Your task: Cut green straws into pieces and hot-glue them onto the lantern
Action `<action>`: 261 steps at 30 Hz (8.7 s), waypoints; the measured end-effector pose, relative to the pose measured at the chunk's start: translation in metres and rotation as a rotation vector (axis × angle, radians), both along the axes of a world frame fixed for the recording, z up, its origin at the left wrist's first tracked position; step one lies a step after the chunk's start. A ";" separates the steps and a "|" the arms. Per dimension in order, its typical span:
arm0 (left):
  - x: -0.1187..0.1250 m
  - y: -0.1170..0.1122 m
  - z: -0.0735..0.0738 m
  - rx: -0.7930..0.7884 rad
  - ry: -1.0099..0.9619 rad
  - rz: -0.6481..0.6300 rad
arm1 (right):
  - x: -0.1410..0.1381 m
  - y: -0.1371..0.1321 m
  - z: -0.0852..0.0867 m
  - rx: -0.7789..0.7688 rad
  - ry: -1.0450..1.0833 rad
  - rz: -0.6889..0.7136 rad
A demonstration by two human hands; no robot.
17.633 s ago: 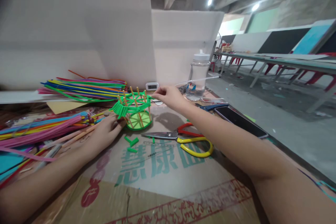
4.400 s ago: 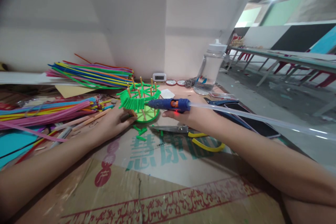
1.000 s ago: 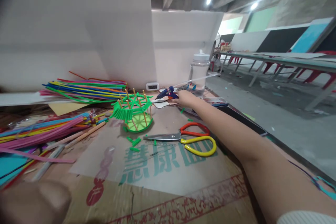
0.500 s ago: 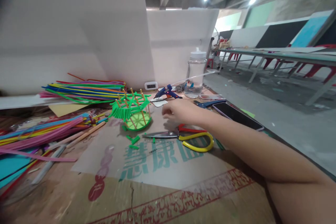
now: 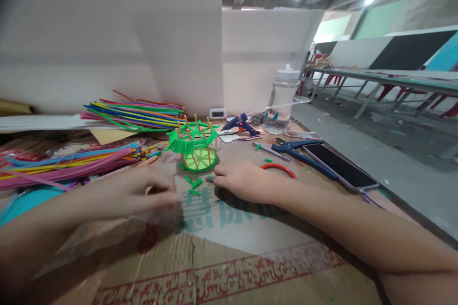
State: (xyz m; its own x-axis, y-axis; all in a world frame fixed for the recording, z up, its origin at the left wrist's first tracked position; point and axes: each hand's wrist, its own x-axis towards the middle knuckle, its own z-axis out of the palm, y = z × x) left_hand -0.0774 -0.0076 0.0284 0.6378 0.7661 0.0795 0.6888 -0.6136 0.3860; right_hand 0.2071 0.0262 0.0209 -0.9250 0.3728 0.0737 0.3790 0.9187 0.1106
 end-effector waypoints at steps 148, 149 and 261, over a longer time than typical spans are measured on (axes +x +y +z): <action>0.019 0.046 -0.048 0.286 -0.221 0.207 | -0.024 0.032 0.003 0.215 0.734 -0.102; 0.019 0.046 -0.048 0.290 -0.219 0.207 | -0.023 0.032 0.003 0.220 0.744 -0.097; 0.013 0.055 -0.057 0.354 -0.198 0.322 | 0.063 0.170 -0.028 -0.595 0.851 -0.810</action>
State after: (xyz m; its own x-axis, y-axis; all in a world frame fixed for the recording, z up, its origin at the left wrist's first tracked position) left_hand -0.0642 0.0472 -0.0284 0.3208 0.8252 0.4649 0.7988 -0.4995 0.3354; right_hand 0.2699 0.1959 -0.0075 -0.1722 0.9733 0.1517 0.5916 0.2253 -0.7741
